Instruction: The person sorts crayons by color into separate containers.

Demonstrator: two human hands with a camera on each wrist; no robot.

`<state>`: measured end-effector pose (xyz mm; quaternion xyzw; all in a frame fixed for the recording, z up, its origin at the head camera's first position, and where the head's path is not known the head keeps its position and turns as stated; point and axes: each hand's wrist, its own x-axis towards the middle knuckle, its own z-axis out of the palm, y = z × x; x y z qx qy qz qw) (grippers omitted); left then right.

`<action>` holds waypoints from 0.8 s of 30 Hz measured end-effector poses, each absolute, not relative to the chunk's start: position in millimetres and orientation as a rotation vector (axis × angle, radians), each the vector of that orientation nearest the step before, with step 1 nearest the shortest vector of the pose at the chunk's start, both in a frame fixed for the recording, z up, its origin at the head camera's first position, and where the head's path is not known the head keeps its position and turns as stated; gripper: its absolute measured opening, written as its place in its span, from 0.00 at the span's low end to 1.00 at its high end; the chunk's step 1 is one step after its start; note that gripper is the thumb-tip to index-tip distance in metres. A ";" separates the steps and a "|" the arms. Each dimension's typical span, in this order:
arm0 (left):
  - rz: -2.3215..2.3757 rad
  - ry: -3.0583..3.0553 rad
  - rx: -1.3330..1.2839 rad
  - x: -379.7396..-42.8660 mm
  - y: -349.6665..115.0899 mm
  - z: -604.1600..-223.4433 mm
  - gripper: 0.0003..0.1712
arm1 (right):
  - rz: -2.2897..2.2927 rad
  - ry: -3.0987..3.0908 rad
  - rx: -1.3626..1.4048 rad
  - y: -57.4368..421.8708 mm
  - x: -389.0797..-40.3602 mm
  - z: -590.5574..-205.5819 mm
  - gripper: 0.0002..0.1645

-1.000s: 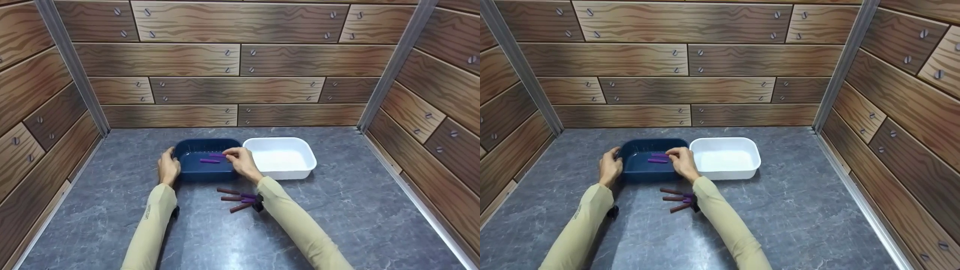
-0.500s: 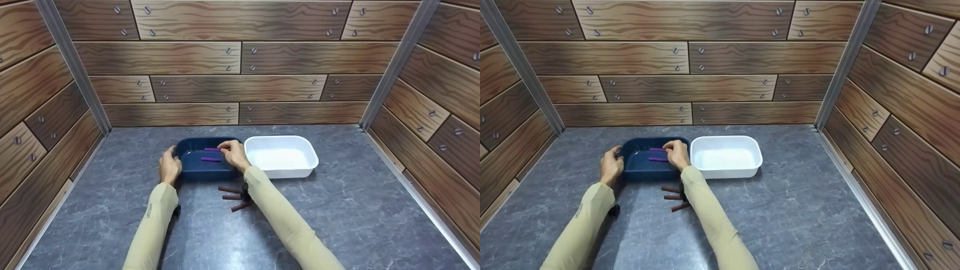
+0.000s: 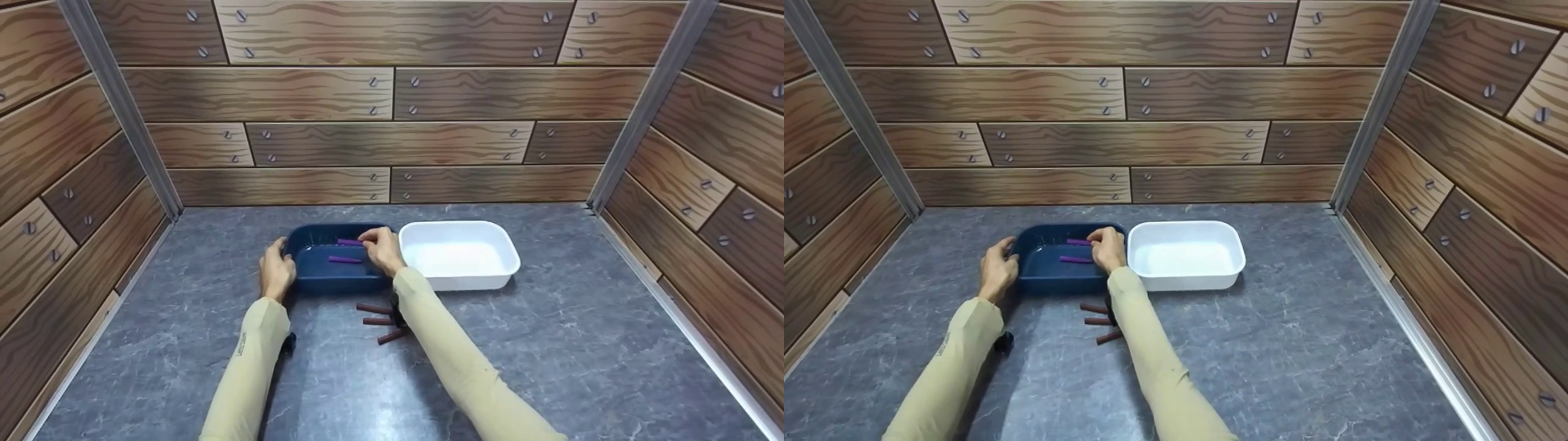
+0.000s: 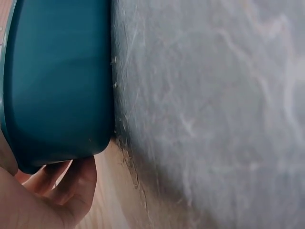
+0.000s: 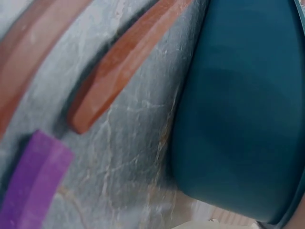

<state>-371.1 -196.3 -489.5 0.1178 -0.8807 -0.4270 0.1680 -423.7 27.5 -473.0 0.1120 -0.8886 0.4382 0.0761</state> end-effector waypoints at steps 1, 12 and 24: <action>-1.218 -2.510 0.337 -371.1 -196.0 -489.9 0.26 | 1.309 -2.665 0.329 27.6 -423.7 -473.7 0.11; -1.208 -2.533 0.354 -370.5 -197.9 -491.2 0.27 | 1.338 -2.698 0.330 25.0 -422.4 -475.1 0.12; -1.199 -2.540 0.416 -371.0 -196.7 -489.5 0.27 | 1.455 -2.705 0.398 25.3 -424.6 -474.2 0.19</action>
